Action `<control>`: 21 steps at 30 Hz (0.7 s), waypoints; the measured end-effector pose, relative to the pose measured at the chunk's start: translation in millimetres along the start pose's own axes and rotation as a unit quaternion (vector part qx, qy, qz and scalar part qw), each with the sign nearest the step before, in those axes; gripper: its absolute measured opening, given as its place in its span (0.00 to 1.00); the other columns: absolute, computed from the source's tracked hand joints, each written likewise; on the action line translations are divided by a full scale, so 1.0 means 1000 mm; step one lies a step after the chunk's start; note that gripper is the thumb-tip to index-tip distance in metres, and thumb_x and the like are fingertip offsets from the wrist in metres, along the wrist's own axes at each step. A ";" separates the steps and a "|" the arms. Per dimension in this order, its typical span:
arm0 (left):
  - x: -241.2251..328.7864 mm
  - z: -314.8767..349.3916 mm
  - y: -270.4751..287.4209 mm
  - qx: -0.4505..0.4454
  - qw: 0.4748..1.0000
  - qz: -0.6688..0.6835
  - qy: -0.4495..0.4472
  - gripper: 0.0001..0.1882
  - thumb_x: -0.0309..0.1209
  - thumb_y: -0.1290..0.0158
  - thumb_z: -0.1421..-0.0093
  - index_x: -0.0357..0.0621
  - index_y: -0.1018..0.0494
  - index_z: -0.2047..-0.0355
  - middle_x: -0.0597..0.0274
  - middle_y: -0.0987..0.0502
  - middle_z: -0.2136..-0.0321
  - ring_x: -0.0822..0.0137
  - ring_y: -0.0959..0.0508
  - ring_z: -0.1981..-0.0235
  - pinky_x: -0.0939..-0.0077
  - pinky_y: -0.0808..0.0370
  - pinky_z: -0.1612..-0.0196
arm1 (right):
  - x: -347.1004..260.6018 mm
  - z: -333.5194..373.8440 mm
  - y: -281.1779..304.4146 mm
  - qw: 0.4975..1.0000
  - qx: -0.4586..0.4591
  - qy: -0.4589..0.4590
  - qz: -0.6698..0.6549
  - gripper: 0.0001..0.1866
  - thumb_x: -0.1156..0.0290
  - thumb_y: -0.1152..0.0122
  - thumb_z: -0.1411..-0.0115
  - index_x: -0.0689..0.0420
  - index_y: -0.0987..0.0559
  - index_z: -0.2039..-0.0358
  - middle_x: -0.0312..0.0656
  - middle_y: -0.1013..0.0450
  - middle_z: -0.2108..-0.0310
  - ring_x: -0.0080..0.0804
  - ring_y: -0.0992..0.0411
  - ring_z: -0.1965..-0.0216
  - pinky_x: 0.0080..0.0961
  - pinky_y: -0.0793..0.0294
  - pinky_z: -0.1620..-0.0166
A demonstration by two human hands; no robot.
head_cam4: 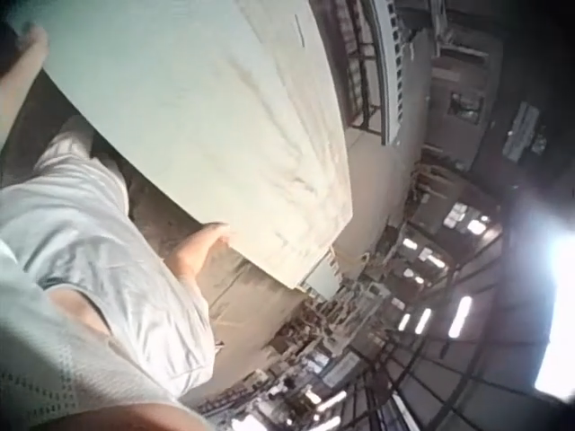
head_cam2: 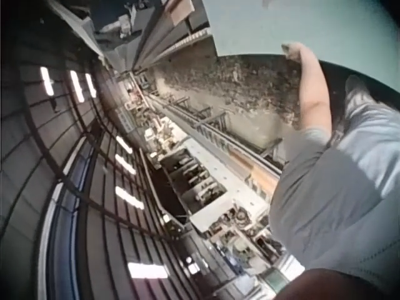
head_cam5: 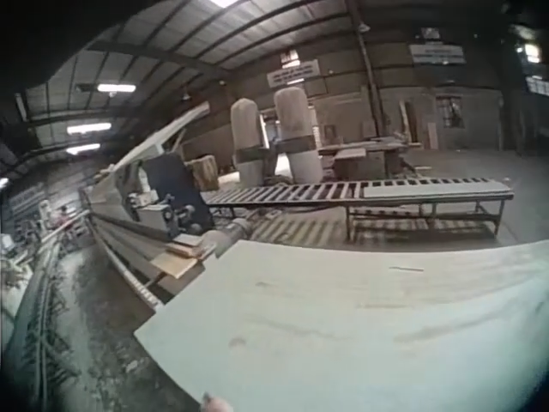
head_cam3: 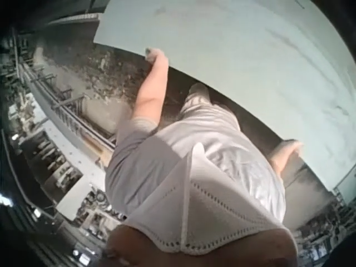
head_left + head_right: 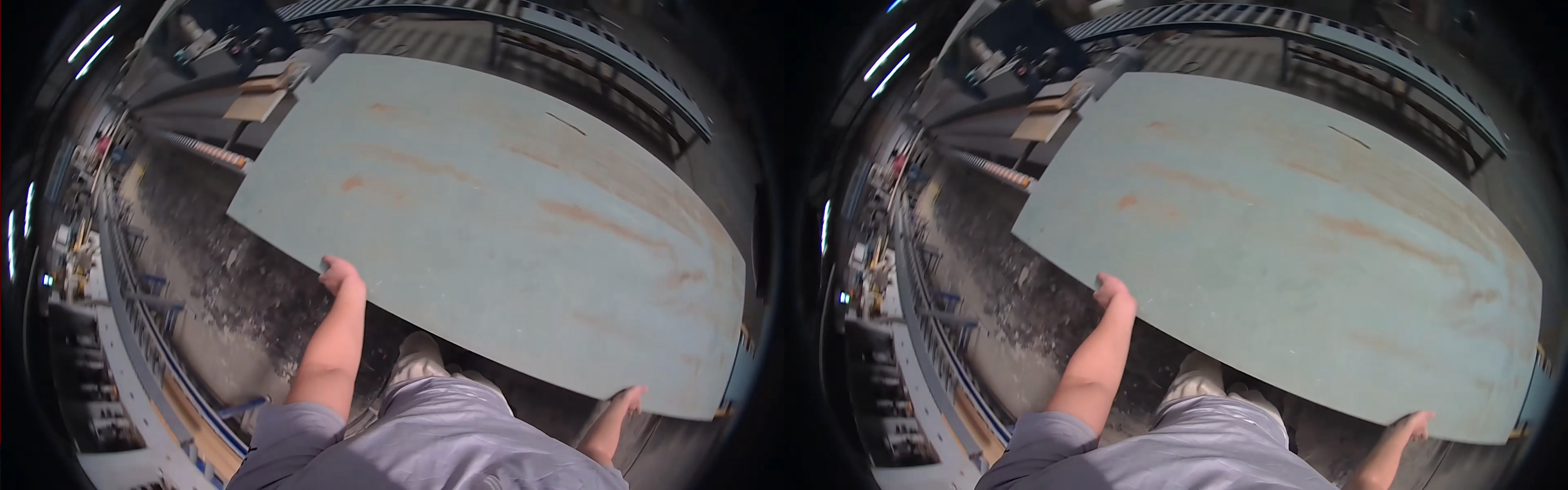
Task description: Feeding wood planks into an edge-banding machine and sanding wood edges in a woodworking factory.
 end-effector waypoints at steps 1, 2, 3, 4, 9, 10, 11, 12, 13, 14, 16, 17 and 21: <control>-0.002 0.002 0.008 0.016 1.000 0.008 0.011 0.37 0.55 0.56 0.42 0.25 0.32 0.54 0.34 0.25 0.56 0.41 0.23 0.55 0.51 0.26 0.50 | 0.005 -0.003 -0.013 1.000 0.004 0.002 0.008 0.61 0.32 0.43 0.53 0.70 0.52 0.36 0.68 0.49 0.38 0.61 0.43 0.38 0.57 0.41 0.40; 0.001 0.005 0.012 0.026 0.999 0.019 0.020 0.37 0.55 0.57 0.42 0.27 0.33 0.52 0.34 0.25 0.55 0.41 0.23 0.54 0.51 0.26 0.50 | -0.004 0.000 -0.023 1.000 0.009 0.000 0.011 0.61 0.32 0.43 0.54 0.69 0.53 0.36 0.69 0.52 0.37 0.61 0.46 0.37 0.58 0.45 0.38; 0.006 0.014 0.027 0.039 0.999 -0.005 0.024 0.37 0.56 0.57 0.43 0.30 0.34 0.50 0.36 0.26 0.54 0.43 0.23 0.54 0.51 0.27 0.50 | -0.007 0.012 -0.029 1.000 0.001 0.004 0.023 0.63 0.32 0.42 0.55 0.68 0.54 0.35 0.68 0.50 0.37 0.60 0.45 0.37 0.57 0.44 0.39; 0.008 0.009 0.032 0.055 0.998 0.007 0.028 0.37 0.56 0.57 0.43 0.30 0.34 0.50 0.36 0.26 0.54 0.43 0.23 0.54 0.51 0.27 0.50 | -0.006 0.023 -0.032 0.999 -0.005 0.007 0.034 0.64 0.32 0.40 0.56 0.67 0.55 0.34 0.68 0.49 0.38 0.59 0.43 0.38 0.56 0.42 0.39; 0.011 0.010 0.024 0.070 0.995 -0.062 0.035 0.38 0.57 0.55 0.45 0.31 0.35 0.51 0.38 0.25 0.55 0.44 0.23 0.55 0.52 0.26 0.51 | -0.019 0.016 -0.038 0.998 0.045 0.005 0.035 0.65 0.31 0.37 0.60 0.67 0.50 0.36 0.68 0.44 0.41 0.60 0.41 0.40 0.55 0.40 0.40; 0.012 0.010 0.024 0.071 0.995 -0.063 0.035 0.38 0.57 0.55 0.45 0.31 0.35 0.51 0.38 0.25 0.55 0.44 0.23 0.55 0.52 0.26 0.51 | -0.022 0.017 -0.040 0.998 0.043 0.008 0.034 0.64 0.31 0.37 0.60 0.67 0.50 0.36 0.68 0.44 0.41 0.60 0.41 0.40 0.55 0.40 0.40; 0.013 0.011 0.024 0.072 0.995 -0.067 0.031 0.38 0.57 0.55 0.45 0.31 0.35 0.51 0.39 0.25 0.55 0.44 0.23 0.55 0.52 0.26 0.51 | -0.023 0.018 -0.042 0.999 0.040 0.011 0.033 0.64 0.31 0.37 0.60 0.67 0.50 0.36 0.68 0.44 0.41 0.60 0.41 0.40 0.55 0.40 0.40; 0.014 0.011 0.024 0.074 0.994 -0.071 0.027 0.38 0.57 0.54 0.45 0.31 0.35 0.52 0.39 0.25 0.55 0.44 0.23 0.54 0.52 0.26 0.51 | -0.023 0.019 -0.044 0.999 0.038 0.013 0.033 0.64 0.31 0.37 0.60 0.67 0.50 0.36 0.68 0.44 0.41 0.60 0.41 0.40 0.55 0.40 0.40; 0.014 0.011 0.023 0.073 0.994 -0.072 0.024 0.38 0.57 0.54 0.45 0.31 0.35 0.52 0.39 0.25 0.55 0.44 0.23 0.54 0.52 0.26 0.51 | -0.022 0.018 -0.045 0.999 0.036 0.013 0.032 0.64 0.31 0.37 0.60 0.67 0.49 0.36 0.68 0.44 0.41 0.60 0.41 0.40 0.55 0.40 0.40; 0.014 0.010 0.022 0.076 0.994 -0.078 0.028 0.38 0.57 0.54 0.46 0.31 0.35 0.51 0.39 0.26 0.54 0.44 0.23 0.54 0.52 0.26 0.51 | -0.020 0.017 -0.046 0.999 0.034 0.014 0.031 0.64 0.31 0.37 0.60 0.67 0.49 0.36 0.68 0.44 0.41 0.60 0.41 0.40 0.55 0.40 0.40; 0.013 0.008 0.020 0.078 0.993 -0.084 0.029 0.38 0.57 0.53 0.46 0.31 0.35 0.51 0.39 0.26 0.54 0.44 0.23 0.54 0.52 0.26 0.51 | -0.015 0.014 -0.047 0.999 0.030 0.013 0.029 0.64 0.31 0.37 0.60 0.67 0.49 0.36 0.68 0.44 0.41 0.60 0.41 0.40 0.55 0.40 0.40; 0.013 0.008 0.019 0.084 0.992 -0.087 0.034 0.38 0.57 0.53 0.46 0.31 0.35 0.51 0.39 0.26 0.54 0.44 0.23 0.54 0.52 0.26 0.51 | -0.012 0.012 -0.046 0.999 0.029 0.012 0.027 0.63 0.31 0.37 0.60 0.68 0.49 0.36 0.68 0.43 0.41 0.60 0.41 0.40 0.55 0.40 0.40; 0.016 0.015 0.023 0.082 0.993 -0.083 0.037 0.38 0.57 0.53 0.46 0.31 0.35 0.51 0.39 0.26 0.54 0.44 0.23 0.54 0.51 0.26 0.51 | -0.003 0.001 -0.037 0.999 0.026 0.011 0.016 0.63 0.31 0.37 0.59 0.68 0.48 0.37 0.69 0.43 0.41 0.61 0.41 0.40 0.55 0.40 0.40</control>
Point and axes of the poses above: each hand's wrist, its own z-axis away from the middle knuckle, its own y-axis out of the back of the hand, x = y × z, the point moved 4 cm from there along -z, towards the middle knuckle
